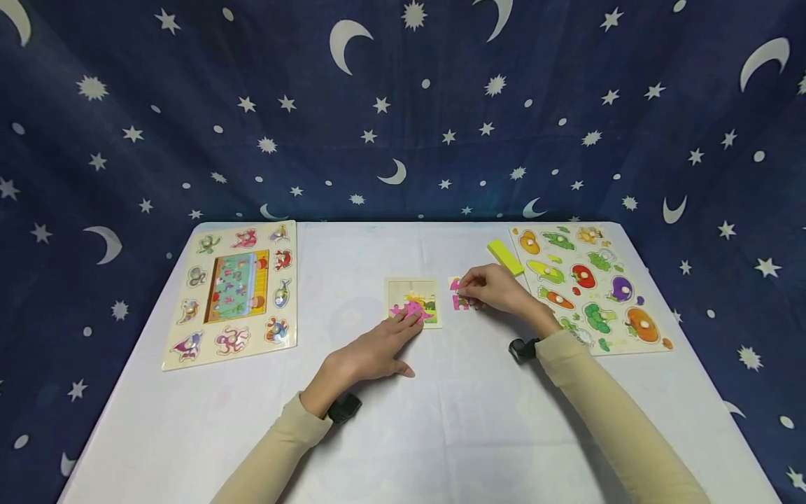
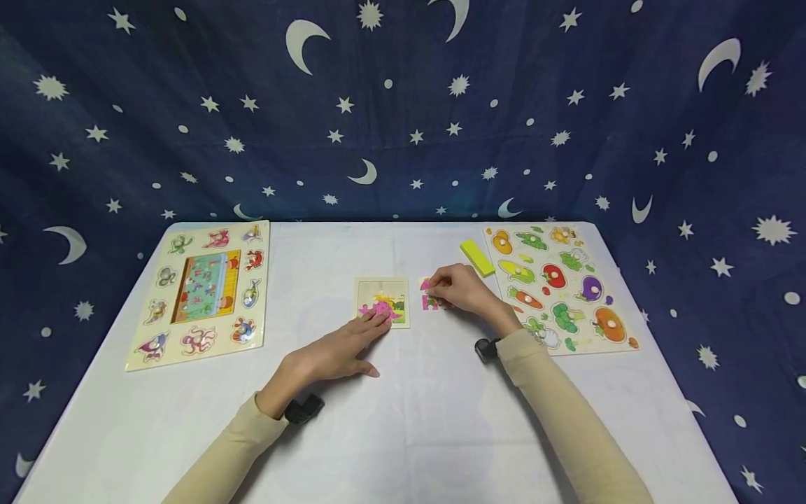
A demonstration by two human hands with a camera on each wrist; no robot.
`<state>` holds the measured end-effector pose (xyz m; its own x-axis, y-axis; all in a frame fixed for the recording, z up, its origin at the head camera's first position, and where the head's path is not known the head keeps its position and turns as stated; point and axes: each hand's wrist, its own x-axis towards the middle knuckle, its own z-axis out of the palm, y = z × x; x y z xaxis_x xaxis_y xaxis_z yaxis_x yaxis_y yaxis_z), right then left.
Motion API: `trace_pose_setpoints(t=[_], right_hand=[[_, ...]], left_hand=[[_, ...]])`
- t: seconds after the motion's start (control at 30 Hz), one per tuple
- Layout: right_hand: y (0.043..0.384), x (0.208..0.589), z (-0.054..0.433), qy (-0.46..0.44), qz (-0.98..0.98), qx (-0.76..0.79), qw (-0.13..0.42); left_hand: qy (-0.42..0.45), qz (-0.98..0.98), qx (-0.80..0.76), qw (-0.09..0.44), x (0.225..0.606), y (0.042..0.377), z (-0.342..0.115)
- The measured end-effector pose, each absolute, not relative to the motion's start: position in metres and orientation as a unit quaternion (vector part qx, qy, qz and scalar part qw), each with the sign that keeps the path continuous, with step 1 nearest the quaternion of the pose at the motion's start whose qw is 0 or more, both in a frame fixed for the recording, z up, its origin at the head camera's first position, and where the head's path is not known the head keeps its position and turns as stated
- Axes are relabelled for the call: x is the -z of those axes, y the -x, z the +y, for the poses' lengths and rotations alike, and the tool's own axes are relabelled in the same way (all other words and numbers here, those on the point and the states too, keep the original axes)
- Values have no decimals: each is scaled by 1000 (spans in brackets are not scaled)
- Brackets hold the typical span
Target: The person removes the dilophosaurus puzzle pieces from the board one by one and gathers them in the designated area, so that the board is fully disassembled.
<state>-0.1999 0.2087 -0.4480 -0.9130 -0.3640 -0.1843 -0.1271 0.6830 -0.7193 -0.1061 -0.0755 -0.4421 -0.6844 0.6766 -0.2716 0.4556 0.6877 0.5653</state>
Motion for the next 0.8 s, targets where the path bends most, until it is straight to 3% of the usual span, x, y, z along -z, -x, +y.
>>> trace_pose_setpoints(t=[0.8], right_hand=[[213, 445, 147, 171, 880, 390, 211]], left_hand=[[-319, 888, -222, 244, 440, 108, -76]])
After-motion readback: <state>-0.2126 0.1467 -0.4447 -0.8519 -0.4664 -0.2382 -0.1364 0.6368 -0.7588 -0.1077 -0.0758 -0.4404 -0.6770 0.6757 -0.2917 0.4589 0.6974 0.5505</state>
